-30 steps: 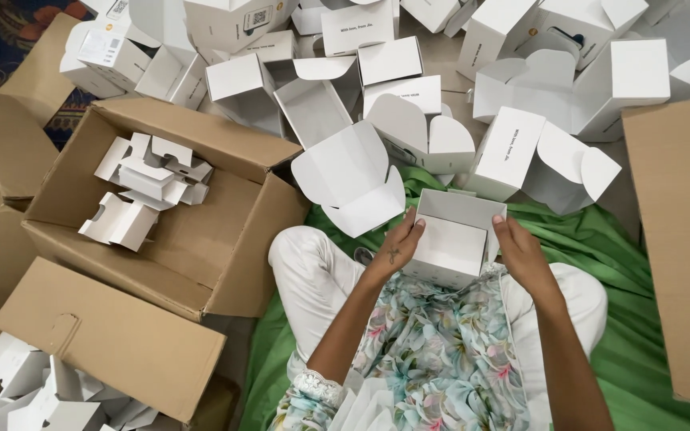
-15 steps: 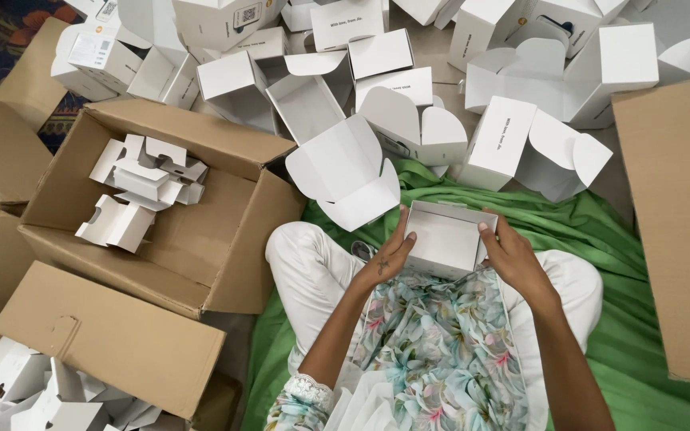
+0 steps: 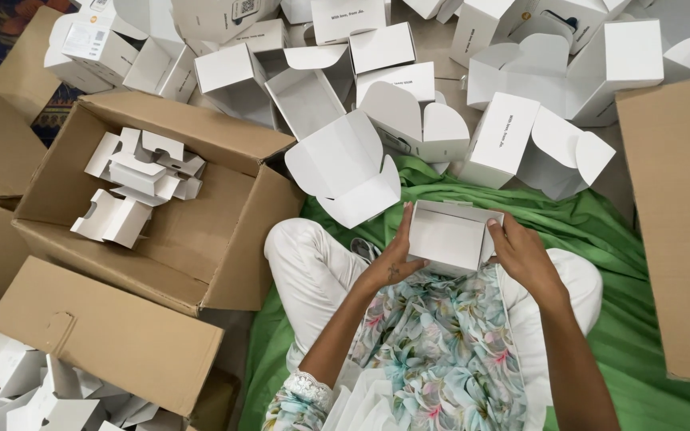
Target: The person assembles white cardboard boxes, inserts QR code pamphlets into them, and packs the smaller boxes into larger brown shipping boxes.
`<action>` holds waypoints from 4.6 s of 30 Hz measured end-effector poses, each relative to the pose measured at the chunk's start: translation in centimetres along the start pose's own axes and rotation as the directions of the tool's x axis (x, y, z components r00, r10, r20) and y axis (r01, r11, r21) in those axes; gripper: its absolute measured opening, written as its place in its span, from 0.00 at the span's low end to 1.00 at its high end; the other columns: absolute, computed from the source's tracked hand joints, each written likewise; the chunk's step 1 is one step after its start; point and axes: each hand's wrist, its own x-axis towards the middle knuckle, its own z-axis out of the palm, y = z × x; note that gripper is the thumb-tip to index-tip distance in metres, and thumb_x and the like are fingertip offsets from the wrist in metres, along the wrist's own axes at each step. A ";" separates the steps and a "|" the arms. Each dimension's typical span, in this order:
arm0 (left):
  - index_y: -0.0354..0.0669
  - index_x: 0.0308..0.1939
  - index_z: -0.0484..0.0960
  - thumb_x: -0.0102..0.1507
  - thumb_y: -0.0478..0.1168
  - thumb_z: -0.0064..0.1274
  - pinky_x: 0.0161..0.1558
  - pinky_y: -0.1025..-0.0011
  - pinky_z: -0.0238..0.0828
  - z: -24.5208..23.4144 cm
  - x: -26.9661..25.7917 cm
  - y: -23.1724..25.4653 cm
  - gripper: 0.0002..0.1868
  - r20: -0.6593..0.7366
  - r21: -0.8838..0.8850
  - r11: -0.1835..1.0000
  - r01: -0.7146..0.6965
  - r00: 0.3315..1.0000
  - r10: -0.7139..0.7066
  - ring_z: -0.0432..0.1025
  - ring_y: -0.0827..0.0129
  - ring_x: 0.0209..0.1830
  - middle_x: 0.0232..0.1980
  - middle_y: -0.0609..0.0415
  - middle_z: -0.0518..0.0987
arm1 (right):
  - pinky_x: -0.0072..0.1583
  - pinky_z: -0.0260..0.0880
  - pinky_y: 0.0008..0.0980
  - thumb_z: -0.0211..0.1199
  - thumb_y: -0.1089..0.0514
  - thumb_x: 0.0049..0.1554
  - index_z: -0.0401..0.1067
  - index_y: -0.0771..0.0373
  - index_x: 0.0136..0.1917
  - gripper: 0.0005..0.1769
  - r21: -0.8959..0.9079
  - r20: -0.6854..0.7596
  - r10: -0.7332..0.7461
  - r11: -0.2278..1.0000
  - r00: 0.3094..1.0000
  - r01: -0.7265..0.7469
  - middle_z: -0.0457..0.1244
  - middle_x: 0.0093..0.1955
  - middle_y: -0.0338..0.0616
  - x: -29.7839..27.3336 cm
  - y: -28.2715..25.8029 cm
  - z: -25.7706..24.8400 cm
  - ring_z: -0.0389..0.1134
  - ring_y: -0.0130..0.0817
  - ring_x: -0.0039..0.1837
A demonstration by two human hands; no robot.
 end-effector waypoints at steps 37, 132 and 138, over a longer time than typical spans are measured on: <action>0.35 0.61 0.74 0.67 0.39 0.57 0.55 0.61 0.79 -0.5 -2.2 -3.2 0.20 -0.104 0.642 0.705 -0.302 0.876 0.470 0.71 0.47 0.70 0.80 0.40 0.61 | 0.70 0.59 0.57 0.80 0.59 0.37 0.62 0.58 0.59 0.39 -0.256 -0.127 -0.606 0.785 0.786 0.564 0.44 0.80 0.60 1.4 10.9 8.1 0.49 0.66 0.77; 0.51 0.79 0.51 0.68 0.60 0.45 0.69 0.51 0.63 -6.5 -1.5 -0.2 0.40 -0.317 -0.814 0.577 -0.063 0.881 -0.351 0.59 0.55 0.77 0.79 0.47 0.61 | 0.73 0.70 0.35 0.72 0.67 0.64 0.73 0.60 0.41 0.11 -0.727 -0.200 -0.925 0.361 0.322 0.584 0.71 0.61 0.39 3.7 -6.8 -16.1 0.68 0.39 0.77; 0.45 0.79 0.52 0.63 0.54 0.58 0.74 0.52 0.53 -6.8 0.1 2.5 0.47 -0.384 -0.299 0.954 0.022 0.912 -0.142 0.54 0.52 0.79 0.79 0.41 0.58 | 0.64 0.77 0.45 0.72 0.65 0.51 0.73 0.65 0.38 0.08 -0.802 -0.140 -0.965 0.241 0.220 0.547 0.71 0.53 0.52 0.8 -11.6 -17.2 0.72 0.51 0.65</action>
